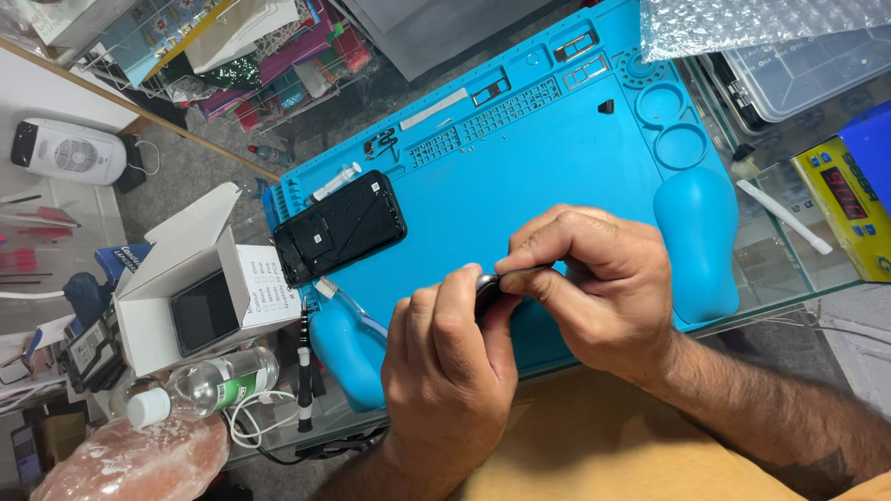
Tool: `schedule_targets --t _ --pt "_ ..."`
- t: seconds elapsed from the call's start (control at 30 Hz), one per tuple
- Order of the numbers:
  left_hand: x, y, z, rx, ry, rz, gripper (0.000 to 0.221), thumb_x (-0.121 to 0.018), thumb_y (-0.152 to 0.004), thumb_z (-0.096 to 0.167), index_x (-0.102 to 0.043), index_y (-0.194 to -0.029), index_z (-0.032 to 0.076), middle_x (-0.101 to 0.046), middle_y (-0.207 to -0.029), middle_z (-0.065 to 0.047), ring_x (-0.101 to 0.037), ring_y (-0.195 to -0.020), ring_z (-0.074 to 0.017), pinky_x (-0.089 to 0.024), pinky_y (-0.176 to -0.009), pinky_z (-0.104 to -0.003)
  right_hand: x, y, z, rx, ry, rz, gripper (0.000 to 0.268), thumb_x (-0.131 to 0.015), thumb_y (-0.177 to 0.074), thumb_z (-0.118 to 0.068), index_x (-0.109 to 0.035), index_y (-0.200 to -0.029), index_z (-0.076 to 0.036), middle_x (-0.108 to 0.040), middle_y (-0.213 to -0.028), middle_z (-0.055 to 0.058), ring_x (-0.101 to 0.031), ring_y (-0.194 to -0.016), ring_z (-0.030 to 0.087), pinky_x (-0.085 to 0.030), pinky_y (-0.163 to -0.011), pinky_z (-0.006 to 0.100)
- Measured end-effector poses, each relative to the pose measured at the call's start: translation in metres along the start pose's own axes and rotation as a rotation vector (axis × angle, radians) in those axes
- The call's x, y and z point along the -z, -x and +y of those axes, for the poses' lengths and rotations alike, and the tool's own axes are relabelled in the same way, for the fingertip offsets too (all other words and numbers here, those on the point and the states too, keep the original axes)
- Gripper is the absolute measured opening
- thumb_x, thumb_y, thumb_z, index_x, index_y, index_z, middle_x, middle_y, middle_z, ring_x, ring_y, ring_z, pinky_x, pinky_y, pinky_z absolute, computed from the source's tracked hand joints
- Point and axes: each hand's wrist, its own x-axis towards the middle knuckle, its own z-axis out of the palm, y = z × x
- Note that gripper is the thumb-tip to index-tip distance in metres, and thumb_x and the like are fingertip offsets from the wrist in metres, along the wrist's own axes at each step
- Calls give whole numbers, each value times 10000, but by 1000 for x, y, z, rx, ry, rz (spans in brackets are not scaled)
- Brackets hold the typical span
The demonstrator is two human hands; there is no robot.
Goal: The person uses a prying tool to separate the screen from the smartphone frame, working along the edges to release the adhesive. The person then lifts the screen assembly away from the body of the phone, exposing the internal components.
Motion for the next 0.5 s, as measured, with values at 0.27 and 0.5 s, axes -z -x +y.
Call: schedule_targets --t 0.27,0.5 --pt "1 1 1 -10 -30 9 291 -707 -1154 170 -616 -1298 -65 -687 -1069 -118 -663 -822 -267 -584 -761 -420 -4 0 -2 -5 -3 22 109 -779 -924 46 -748 -890 -52 -764 -830 110 -747 -784 203 -601 -725 284" --pt "3 0 0 -23 -31 -1 294 -706 -1159 162 -605 -1309 -69 -668 -1056 -124 -631 -792 -276 -560 -741 -418 -3 -2 -4 -12 2 14 114 -794 -917 49 -754 -893 -55 -771 -839 102 -756 -802 196 -606 -733 280"
